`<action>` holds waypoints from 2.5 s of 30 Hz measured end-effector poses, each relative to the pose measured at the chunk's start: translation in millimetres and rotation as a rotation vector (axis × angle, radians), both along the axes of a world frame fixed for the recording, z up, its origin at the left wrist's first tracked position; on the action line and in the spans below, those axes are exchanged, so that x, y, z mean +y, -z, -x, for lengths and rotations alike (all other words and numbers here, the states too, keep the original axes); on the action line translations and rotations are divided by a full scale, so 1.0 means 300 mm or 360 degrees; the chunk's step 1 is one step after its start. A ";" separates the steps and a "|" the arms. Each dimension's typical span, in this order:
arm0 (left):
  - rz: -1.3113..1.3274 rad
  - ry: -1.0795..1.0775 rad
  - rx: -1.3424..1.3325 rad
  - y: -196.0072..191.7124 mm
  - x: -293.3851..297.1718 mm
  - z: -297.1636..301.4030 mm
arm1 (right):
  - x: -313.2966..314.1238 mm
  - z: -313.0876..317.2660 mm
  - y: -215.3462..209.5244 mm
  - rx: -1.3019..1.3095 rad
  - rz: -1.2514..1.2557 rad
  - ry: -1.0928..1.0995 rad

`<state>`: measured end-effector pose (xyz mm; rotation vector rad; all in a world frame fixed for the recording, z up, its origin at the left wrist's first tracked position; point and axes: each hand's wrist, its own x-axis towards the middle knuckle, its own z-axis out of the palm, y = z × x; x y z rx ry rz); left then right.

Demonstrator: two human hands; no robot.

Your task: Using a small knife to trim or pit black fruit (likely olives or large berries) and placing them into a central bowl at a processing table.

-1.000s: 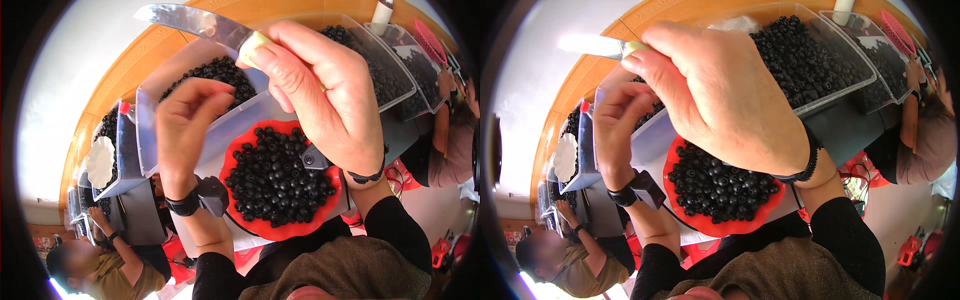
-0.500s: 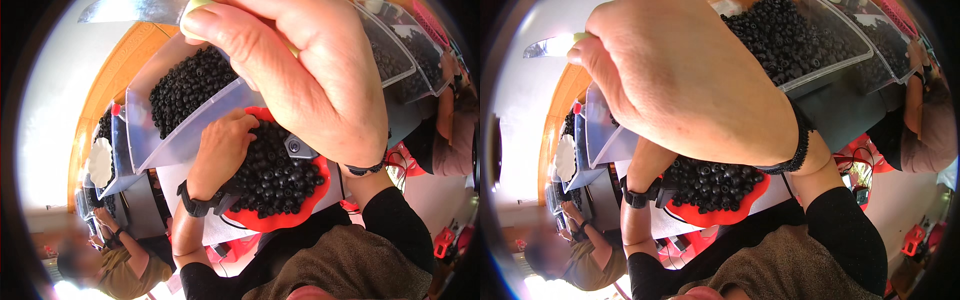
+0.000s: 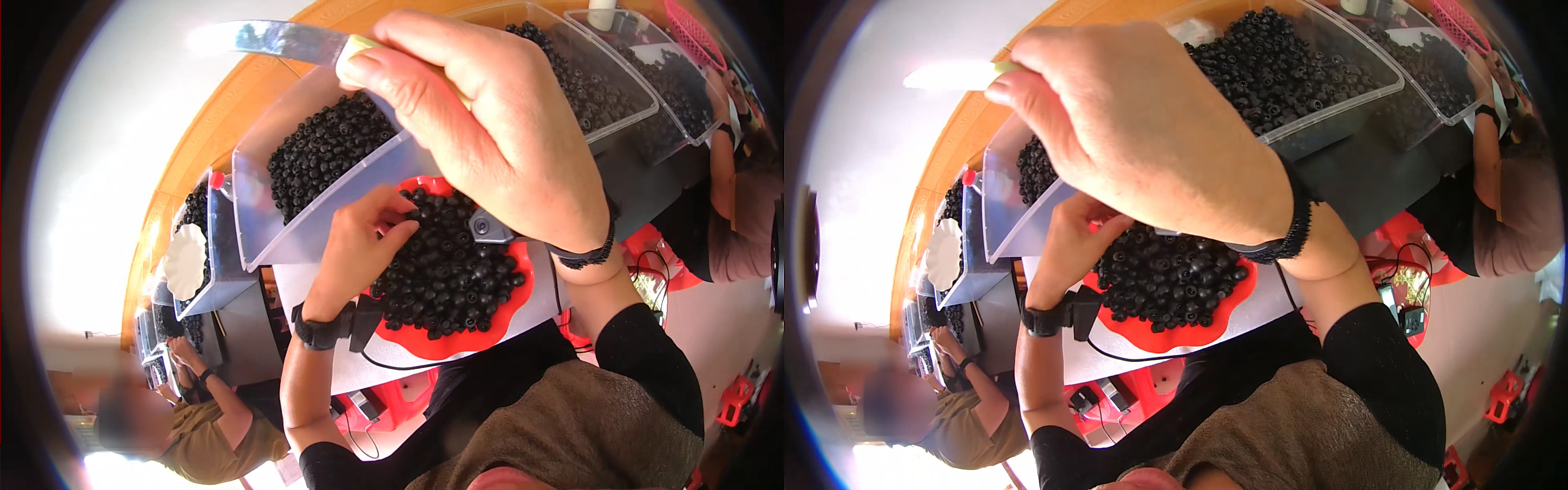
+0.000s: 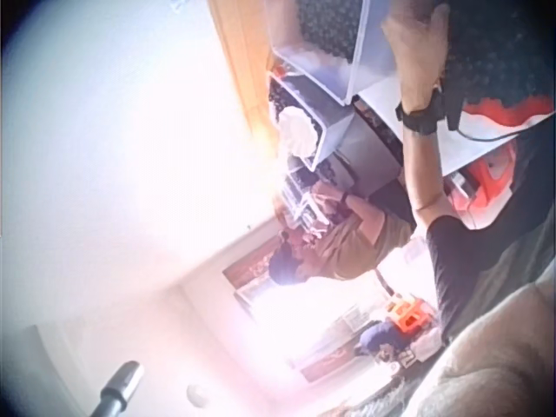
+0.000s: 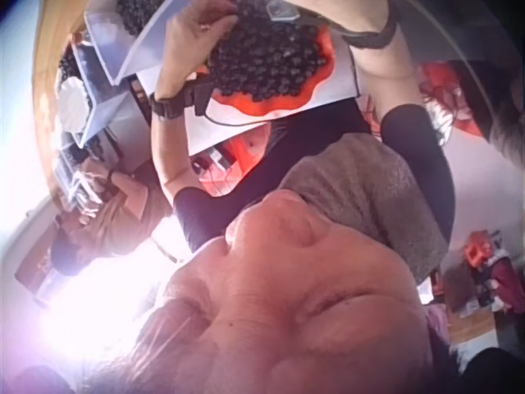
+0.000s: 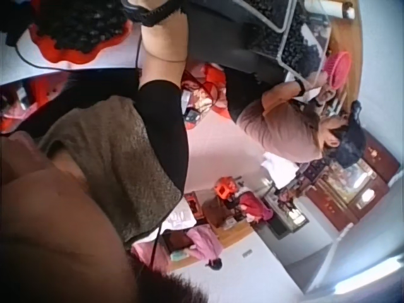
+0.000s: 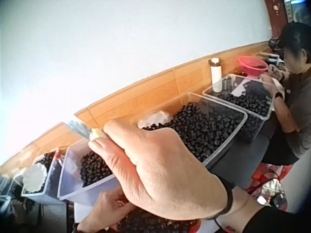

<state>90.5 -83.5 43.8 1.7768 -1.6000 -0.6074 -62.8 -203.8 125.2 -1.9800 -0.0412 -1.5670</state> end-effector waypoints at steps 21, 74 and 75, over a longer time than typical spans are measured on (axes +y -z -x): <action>0.0553 -0.0144 0.2861 0.131 0.307 0.159 | 0.396 0.244 0.276 0.0902 -0.0616 0.0257; 0.0516 -0.0190 0.3055 0.158 0.319 0.258 | 0.438 0.273 0.341 0.1000 -0.1267 -0.0279; 0.0510 -0.0191 0.3057 0.161 0.318 0.258 | 0.437 0.273 0.340 0.1010 -0.1290 -0.0277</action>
